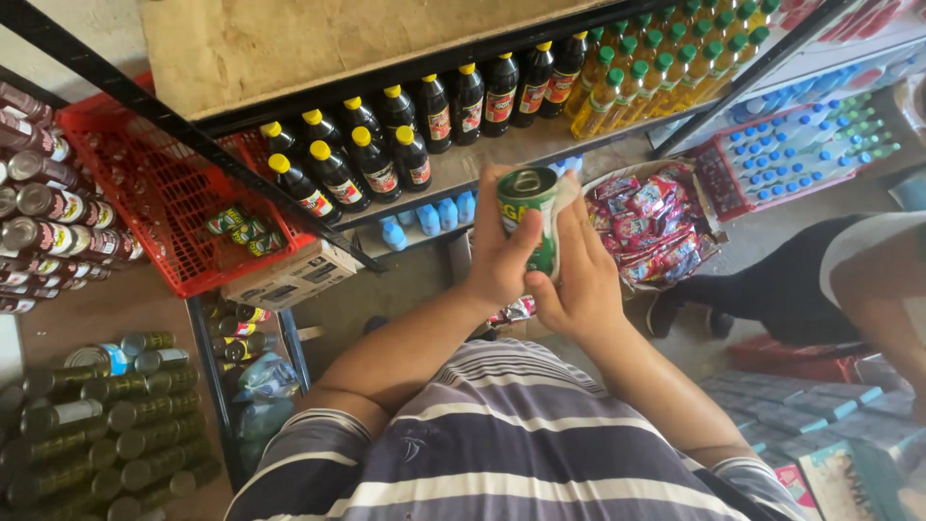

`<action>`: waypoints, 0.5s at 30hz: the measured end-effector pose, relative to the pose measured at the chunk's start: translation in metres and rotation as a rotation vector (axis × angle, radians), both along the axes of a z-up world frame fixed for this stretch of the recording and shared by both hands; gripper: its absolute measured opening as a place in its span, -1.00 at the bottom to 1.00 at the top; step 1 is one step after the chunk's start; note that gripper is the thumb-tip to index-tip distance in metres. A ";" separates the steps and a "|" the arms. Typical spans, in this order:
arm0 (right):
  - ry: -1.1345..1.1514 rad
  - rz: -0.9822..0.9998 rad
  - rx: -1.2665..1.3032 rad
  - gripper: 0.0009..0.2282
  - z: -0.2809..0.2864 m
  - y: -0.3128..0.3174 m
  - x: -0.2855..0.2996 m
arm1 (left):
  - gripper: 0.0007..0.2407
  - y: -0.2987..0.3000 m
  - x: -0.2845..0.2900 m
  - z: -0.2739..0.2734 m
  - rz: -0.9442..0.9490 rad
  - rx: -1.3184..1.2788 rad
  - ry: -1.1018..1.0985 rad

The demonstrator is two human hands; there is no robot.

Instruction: Cleaning canned goods with a cloth and organizing them onto store shelves.

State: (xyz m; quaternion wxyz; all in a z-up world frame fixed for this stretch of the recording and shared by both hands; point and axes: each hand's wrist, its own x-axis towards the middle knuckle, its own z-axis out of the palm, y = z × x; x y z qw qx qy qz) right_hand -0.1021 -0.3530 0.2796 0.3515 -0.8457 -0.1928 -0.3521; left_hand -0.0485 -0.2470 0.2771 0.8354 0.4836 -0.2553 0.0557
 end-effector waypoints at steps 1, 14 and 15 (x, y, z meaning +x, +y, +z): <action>-0.003 0.005 -0.028 -0.27 -0.004 -0.002 -0.001 | -0.65 0.000 0.001 -0.001 0.018 -0.036 0.026; -0.068 0.003 -0.088 -0.30 0.002 -0.002 0.002 | -0.64 0.011 0.005 0.004 0.059 -0.045 -0.025; -0.066 0.006 -0.090 -0.30 0.001 -0.002 0.000 | -0.64 0.012 0.005 0.004 0.063 -0.046 -0.023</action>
